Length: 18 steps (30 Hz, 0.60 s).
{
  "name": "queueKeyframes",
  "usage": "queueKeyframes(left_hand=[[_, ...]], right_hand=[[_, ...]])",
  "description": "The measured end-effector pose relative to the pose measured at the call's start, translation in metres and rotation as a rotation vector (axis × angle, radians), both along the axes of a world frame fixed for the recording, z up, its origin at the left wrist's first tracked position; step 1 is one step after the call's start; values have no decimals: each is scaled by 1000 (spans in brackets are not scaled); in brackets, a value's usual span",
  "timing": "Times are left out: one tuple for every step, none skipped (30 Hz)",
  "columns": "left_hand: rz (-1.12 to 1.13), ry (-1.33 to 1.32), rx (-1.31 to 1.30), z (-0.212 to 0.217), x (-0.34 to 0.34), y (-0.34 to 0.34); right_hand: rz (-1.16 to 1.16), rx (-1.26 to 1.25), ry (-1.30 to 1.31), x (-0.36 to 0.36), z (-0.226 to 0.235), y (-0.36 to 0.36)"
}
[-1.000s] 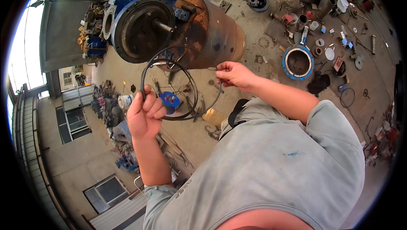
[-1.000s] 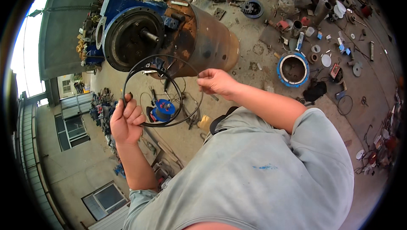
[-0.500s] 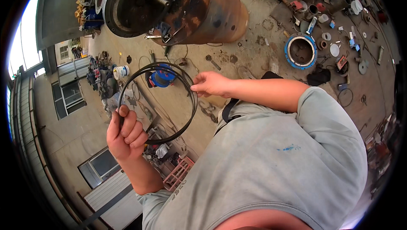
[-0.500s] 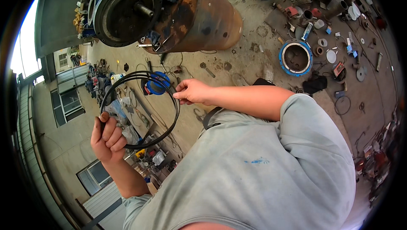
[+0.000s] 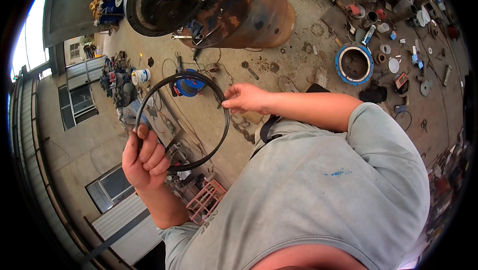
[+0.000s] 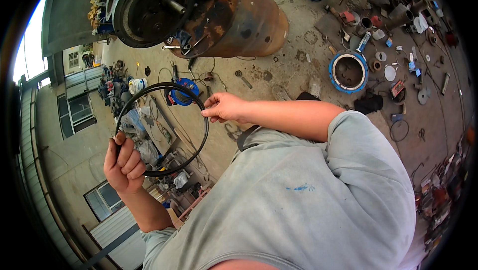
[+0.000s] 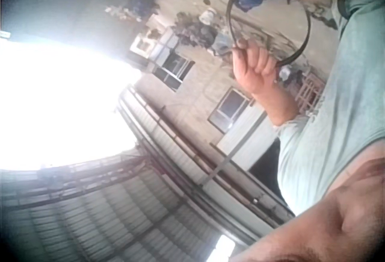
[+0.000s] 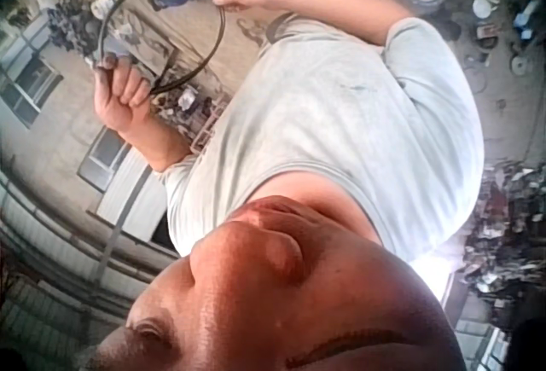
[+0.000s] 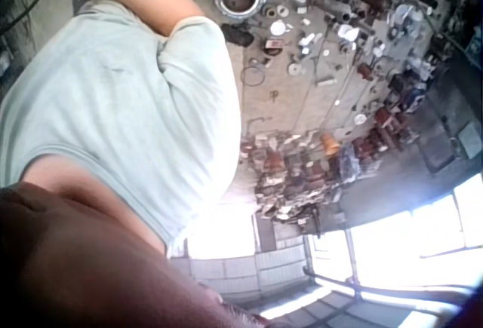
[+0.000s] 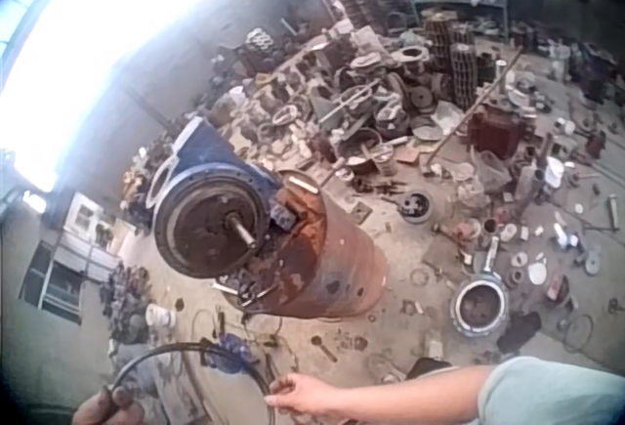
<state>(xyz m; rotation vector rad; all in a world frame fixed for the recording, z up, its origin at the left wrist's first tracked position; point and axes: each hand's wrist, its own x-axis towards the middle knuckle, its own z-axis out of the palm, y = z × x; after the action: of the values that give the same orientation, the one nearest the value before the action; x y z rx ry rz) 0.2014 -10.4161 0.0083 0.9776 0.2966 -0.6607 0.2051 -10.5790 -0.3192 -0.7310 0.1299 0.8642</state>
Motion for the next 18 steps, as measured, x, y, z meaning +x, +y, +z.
queueKeyframes(left_hand=[[4,4,1,0,0,0],[10,0,0,-1,0,0],[4,-6,7,-1,-1,1],[-2,-11,14,-2,-2,2],[-5,-28,18,-3,-2,3],[15,-40,77,-4,-3,4],[35,-49,135,-5,-3,6],[53,-62,183,-8,-3,8],[76,-99,265,-14,-2,10],[100,-134,346,-20,-1,13],[151,-164,422,-30,-2,18],[154,-208,456,-38,0,23],[176,-204,443,-46,3,29],[208,-194,426,-55,6,35],[241,-180,414,-63,6,42],[234,-180,329,-70,8,51],[282,-167,314,-79,11,54],[319,-156,296,-85,15,55]], right_hand=[[3,-1,5,0,0,-1],[8,-3,2,2,0,-2],[4,4,9,2,-1,-2],[0,11,15,-2,-3,-1],[-1,14,10,-1,-3,-2],[-16,-13,16,1,-2,-3],[-25,-26,13,2,-1,-6],[-39,-48,6,4,-1,-10],[-53,-70,1,6,-2,-14],[-85,-76,-18,10,-6,-16],[-104,-111,-38,18,-3,-23],[-145,-139,-56,23,1,-33],[-188,-168,-73,28,7,-42],[-225,-197,-97,37,13,-52],[-252,-230,-144,46,16,-60],[-273,-255,-207,56,22,-67],[-290,-285,-271,67,28,-76],[-285,-321,-287,76,40,-87]])
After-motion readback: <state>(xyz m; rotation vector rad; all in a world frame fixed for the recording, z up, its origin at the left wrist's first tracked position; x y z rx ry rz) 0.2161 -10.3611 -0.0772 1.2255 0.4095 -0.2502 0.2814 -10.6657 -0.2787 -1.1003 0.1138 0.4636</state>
